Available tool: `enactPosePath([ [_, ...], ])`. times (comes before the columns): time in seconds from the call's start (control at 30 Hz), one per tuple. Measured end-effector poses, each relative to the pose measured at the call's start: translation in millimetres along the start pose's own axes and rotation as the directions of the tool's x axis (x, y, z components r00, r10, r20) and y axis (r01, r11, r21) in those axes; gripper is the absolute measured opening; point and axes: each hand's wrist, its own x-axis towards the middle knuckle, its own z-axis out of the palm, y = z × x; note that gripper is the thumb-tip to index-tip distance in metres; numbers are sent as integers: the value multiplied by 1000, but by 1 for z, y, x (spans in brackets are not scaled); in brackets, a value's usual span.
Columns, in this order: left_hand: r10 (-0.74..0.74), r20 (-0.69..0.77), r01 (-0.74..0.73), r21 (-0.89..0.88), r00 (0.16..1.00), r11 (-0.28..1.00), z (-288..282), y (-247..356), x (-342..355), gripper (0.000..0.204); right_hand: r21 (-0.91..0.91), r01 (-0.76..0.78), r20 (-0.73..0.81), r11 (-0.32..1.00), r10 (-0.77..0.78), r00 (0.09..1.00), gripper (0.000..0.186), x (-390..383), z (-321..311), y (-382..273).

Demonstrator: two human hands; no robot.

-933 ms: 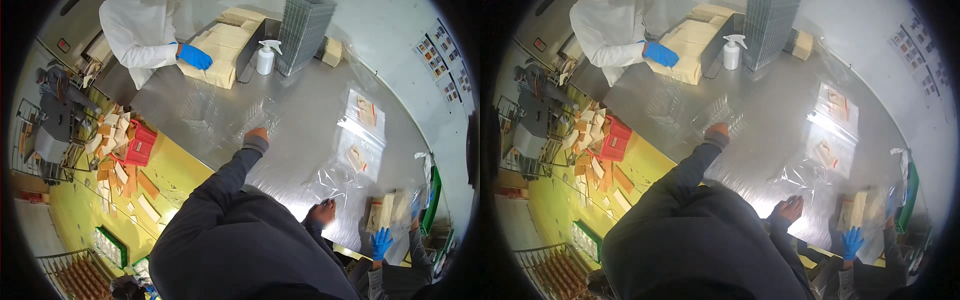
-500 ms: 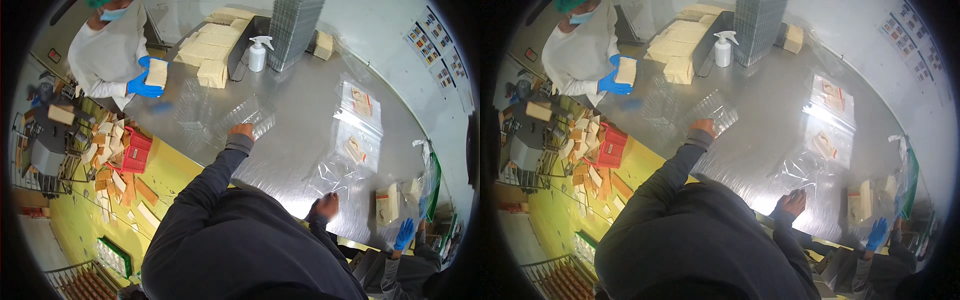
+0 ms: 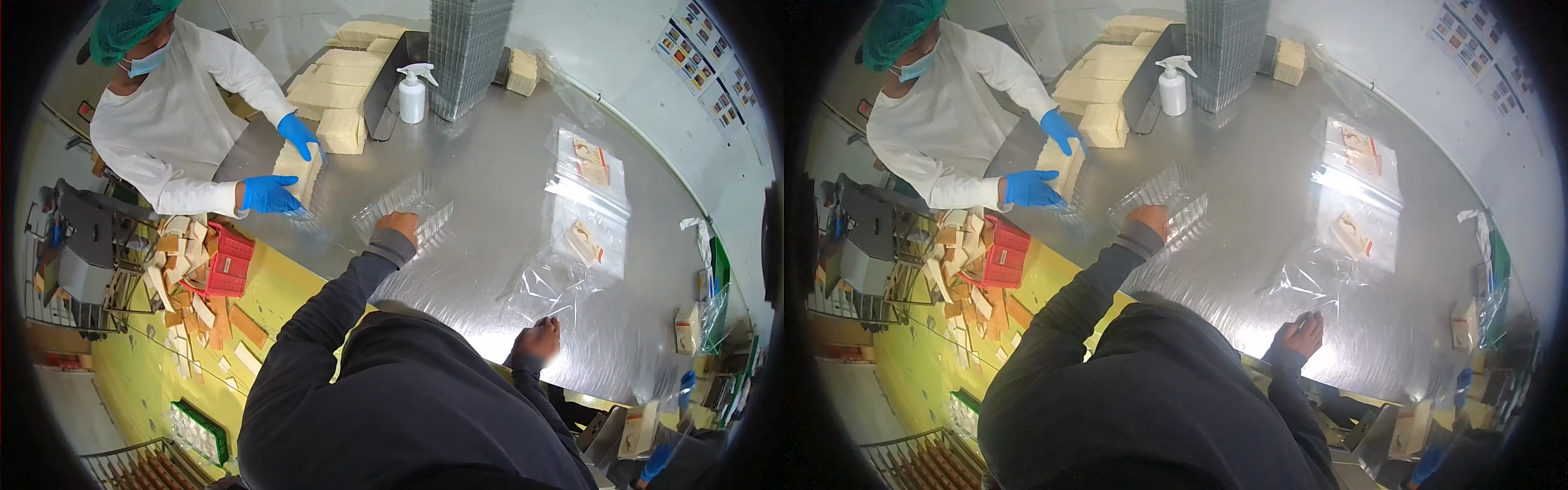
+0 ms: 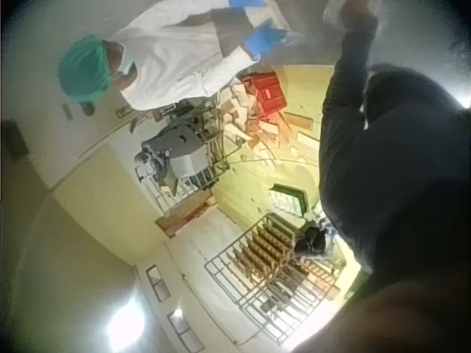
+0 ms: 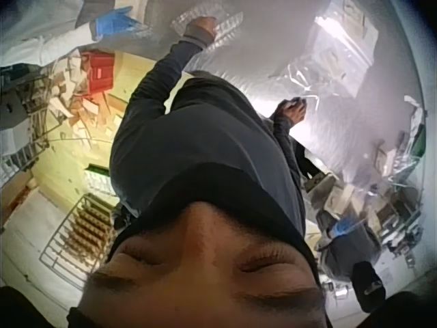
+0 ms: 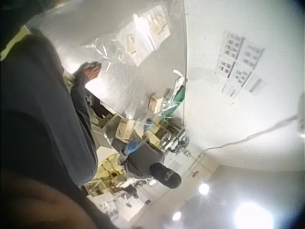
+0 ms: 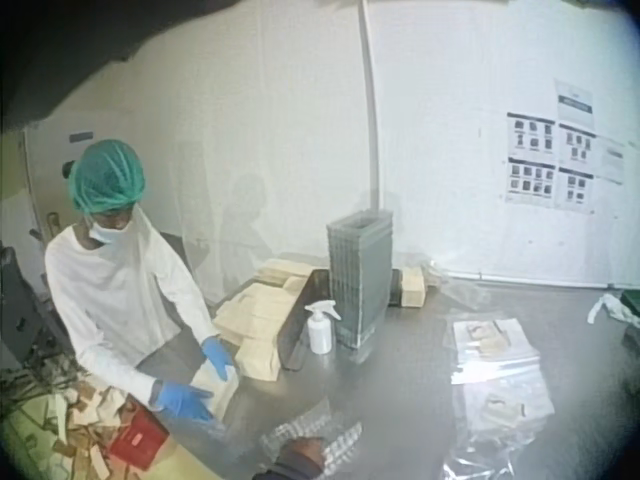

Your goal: The person places stacks of sliced food items into clear plastic bags on a stainless steel table, then seals the bags and sets them aside. The person repeats this process for multiple stacks, handling the items by hand without using additional tools.

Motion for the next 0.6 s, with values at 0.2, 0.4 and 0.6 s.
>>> enactPosePath([
  [0.2, 66, -61, -73, -113, 996, 991, -24, 11, -14, 24, 36, -24, -1, 999, 24, 1000, 36, 2, -3, -3],
  [0.4, 106, -266, -148, -143, 958, 979, -57, 17, -27, 19, 33, -17, -13, 999, 17, 1000, 35, 1, 0, 0],
  [0.6, 106, -299, -153, -138, 948, 979, -85, 29, -40, 14, 17, -22, -6, 1000, 22, 1000, 34, 0, 0, 1],
])
